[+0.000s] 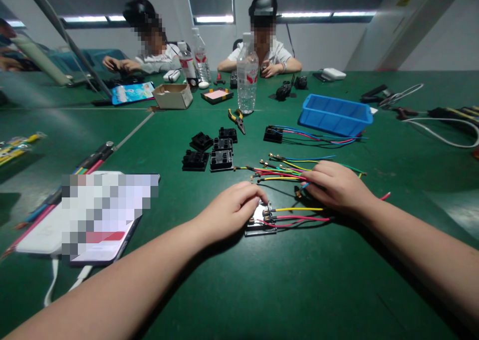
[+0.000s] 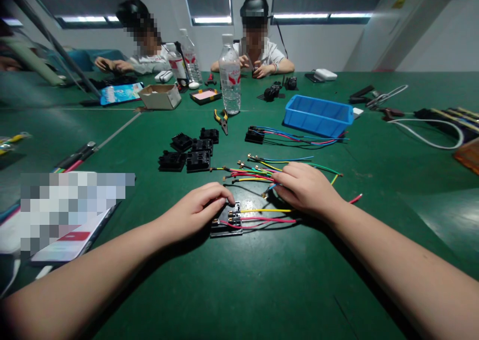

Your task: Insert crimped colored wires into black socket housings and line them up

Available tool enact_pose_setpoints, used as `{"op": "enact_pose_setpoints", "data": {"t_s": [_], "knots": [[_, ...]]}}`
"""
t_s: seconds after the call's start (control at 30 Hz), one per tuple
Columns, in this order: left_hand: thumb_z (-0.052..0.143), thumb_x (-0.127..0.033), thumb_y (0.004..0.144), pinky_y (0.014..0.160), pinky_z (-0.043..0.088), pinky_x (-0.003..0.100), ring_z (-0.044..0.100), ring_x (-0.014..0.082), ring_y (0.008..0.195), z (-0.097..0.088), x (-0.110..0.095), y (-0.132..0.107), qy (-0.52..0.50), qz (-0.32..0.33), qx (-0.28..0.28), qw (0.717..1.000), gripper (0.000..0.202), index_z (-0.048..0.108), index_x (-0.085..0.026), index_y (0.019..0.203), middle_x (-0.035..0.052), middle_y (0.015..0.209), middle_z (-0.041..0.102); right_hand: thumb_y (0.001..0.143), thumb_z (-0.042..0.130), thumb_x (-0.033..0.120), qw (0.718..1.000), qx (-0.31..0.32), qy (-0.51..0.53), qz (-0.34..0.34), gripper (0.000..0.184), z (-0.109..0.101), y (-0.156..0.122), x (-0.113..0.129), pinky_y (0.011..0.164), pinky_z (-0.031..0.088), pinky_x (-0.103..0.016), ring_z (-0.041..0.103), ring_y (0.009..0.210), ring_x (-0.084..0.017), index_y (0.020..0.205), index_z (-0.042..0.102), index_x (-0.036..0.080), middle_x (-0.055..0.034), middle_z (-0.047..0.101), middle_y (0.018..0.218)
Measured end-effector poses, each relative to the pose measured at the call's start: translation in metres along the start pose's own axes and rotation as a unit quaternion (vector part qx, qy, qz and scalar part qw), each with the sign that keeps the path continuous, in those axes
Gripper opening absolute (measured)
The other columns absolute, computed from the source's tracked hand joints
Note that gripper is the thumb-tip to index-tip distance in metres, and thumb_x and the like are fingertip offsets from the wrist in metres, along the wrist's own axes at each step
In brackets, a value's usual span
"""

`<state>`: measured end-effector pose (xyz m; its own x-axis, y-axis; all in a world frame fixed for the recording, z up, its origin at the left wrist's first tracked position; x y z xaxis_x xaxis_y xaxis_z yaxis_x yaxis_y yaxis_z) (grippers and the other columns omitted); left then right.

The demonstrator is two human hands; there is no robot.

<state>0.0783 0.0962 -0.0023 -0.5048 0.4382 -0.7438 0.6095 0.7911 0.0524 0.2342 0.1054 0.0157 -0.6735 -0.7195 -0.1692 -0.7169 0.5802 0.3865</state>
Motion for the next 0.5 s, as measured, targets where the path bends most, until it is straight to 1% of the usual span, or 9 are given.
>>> {"op": "enact_pose_setpoints", "data": {"t_s": [0.13, 0.3, 0.4, 0.5], "knots": [[0.041, -0.019, 0.094, 0.088, 0.043, 0.030, 0.057, 0.0170, 0.096, -0.001, 0.001, 0.000, 0.002, -0.005, -0.001, 1.000, 0.021, 0.062, -0.020, 0.096, 0.0033, 0.098, 0.063, 0.091, 0.045, 0.023, 0.999, 0.023, -0.022, 0.043, 0.021, 0.003, -0.001, -0.007, 0.060, 0.035, -0.029, 0.054, 0.069, -0.019, 0.095, 0.064, 0.016, -0.0073, 0.063, 0.076], [0.041, -0.018, 0.093, 0.089, 0.043, 0.030, 0.058, 0.0168, 0.097, 0.000, 0.001, 0.001, -0.004, -0.001, -0.007, 1.000, 0.021, 0.062, -0.019, 0.096, 0.0034, 0.099, 0.064, 0.091, 0.047, 0.026, 0.995, 0.075, 0.013, 0.070, 0.021, 0.016, -0.002, -0.011, 0.059, 0.034, -0.027, 0.057, 0.072, -0.019, 0.099, 0.063, 0.017, -0.0058, 0.063, 0.081], [0.042, -0.019, 0.093, 0.089, 0.043, 0.030, 0.058, 0.0170, 0.098, -0.002, 0.002, 0.001, -0.013, -0.005, -0.021, 1.000, 0.020, 0.062, -0.019, 0.097, 0.0034, 0.100, 0.063, 0.090, 0.049, 0.029, 0.995, 0.072, 0.018, 0.065, 0.021, 0.016, -0.001, -0.009, 0.060, 0.035, -0.027, 0.057, 0.073, -0.019, 0.101, 0.062, 0.018, -0.0053, 0.063, 0.081], [0.045, -0.022, 0.092, 0.086, 0.044, 0.030, 0.058, 0.0175, 0.095, -0.008, 0.005, 0.000, -0.020, -0.022, -0.055, 0.998, 0.017, 0.062, -0.019, 0.097, 0.0032, 0.098, 0.063, 0.090, 0.050, 0.030, 0.997, 0.054, 0.004, 0.054, 0.020, 0.012, 0.000, -0.007, 0.059, 0.035, -0.027, 0.057, 0.072, -0.018, 0.101, 0.062, 0.018, -0.0050, 0.063, 0.081]]}}
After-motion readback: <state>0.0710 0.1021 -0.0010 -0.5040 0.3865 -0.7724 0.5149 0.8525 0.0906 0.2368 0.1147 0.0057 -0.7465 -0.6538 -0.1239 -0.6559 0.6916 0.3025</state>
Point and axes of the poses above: each hand's wrist, its own y-axis towards the middle knuckle, its own z-axis out of the palm, x = y × z, the point moved 10 cm from there along y, towards the middle knuckle
